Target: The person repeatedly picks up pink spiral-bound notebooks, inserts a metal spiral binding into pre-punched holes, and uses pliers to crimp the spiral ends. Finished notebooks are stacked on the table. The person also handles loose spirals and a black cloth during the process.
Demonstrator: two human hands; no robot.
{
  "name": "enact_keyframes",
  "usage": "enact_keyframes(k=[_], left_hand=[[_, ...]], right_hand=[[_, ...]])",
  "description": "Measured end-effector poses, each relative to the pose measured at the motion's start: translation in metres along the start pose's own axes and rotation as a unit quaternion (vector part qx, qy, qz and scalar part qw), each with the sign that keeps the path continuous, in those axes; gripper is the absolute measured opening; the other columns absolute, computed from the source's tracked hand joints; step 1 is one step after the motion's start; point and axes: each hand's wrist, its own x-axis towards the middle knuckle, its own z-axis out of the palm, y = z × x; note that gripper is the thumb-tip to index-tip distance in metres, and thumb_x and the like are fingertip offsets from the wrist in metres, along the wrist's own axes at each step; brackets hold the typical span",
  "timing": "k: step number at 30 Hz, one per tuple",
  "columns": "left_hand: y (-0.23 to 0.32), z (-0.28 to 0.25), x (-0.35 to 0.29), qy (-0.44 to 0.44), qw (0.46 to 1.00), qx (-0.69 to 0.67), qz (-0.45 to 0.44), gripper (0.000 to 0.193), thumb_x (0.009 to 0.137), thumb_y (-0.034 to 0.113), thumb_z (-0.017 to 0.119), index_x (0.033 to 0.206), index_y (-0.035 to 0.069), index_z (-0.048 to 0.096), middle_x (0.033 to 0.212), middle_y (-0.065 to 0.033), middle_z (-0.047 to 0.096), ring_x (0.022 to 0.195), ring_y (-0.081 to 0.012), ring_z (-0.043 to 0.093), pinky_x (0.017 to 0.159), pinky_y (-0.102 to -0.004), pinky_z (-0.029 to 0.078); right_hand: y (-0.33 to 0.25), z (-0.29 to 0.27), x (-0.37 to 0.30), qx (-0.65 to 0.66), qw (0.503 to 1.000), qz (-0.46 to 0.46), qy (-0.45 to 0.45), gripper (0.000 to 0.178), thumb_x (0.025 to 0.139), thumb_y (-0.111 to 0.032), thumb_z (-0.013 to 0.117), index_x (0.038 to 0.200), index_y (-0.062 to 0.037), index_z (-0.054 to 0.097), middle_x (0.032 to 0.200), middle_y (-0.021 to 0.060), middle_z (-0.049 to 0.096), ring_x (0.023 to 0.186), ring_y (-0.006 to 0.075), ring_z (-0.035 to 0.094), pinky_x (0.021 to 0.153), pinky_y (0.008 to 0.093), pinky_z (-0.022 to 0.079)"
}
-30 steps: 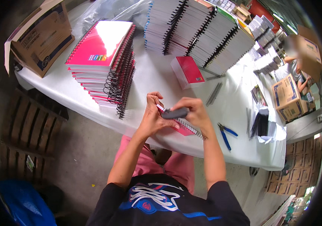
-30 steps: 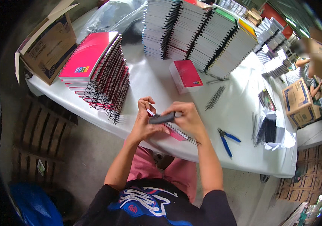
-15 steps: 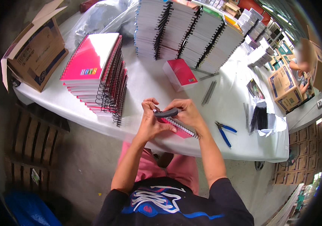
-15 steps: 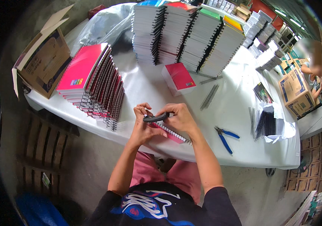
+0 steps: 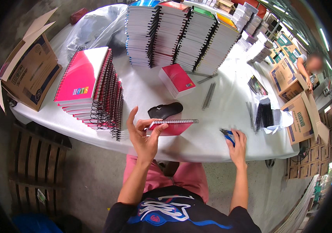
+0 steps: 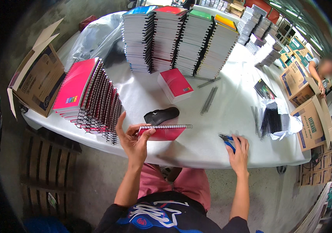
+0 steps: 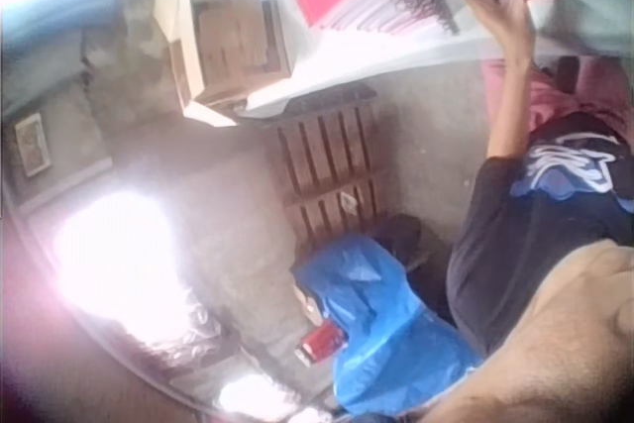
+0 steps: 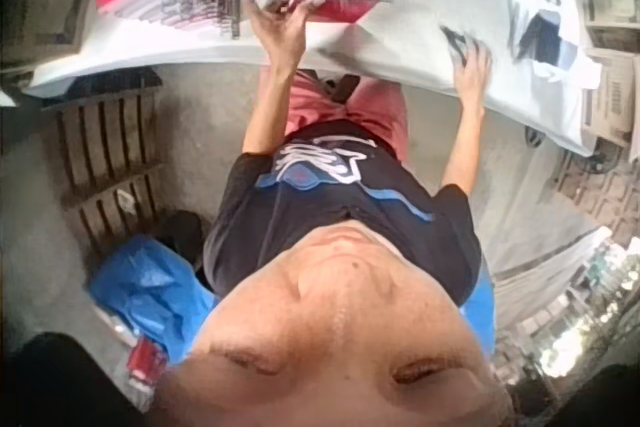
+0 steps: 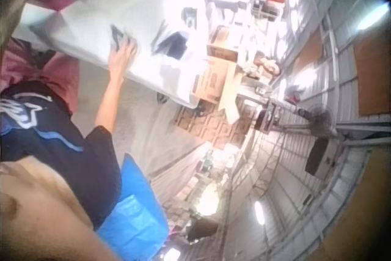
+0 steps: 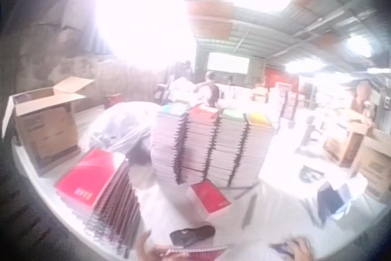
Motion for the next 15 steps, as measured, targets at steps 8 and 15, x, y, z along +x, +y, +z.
enact_keyframes(k=[8,15], left_hand=[[0.021,0.013,-0.003,0.013,0.970,0.135,0.201,0.086,0.067,-0.005,0.078,0.137,-0.001,0.029,0.083,-0.0095,0.068,0.074,-0.0131,0.061,0.063,-0.0235,0.053],[0.027,0.017,0.001,0.012,0.947,0.165,0.275,0.085,0.067,-0.009,0.076,0.137,-0.002,0.029,0.081,-0.0094,0.068,0.070,-0.0140,0.061,0.060,-0.0227,0.053]], right_hand=[[-0.163,-0.071,-0.010,0.331,0.935,-0.108,0.073,0.040,0.088,-0.031,0.060,0.126,-0.0197,0.057,0.108,0.0134,0.050,0.097,0.0270,0.049,0.086,0.0378,0.039],[-0.194,-0.079,0.000,0.220,0.941,-0.223,0.127,0.034,0.086,-0.032,0.061,0.120,-0.0239,0.062,0.109,0.0111,0.052,0.097,0.0277,0.048,0.087,0.0398,0.037]])
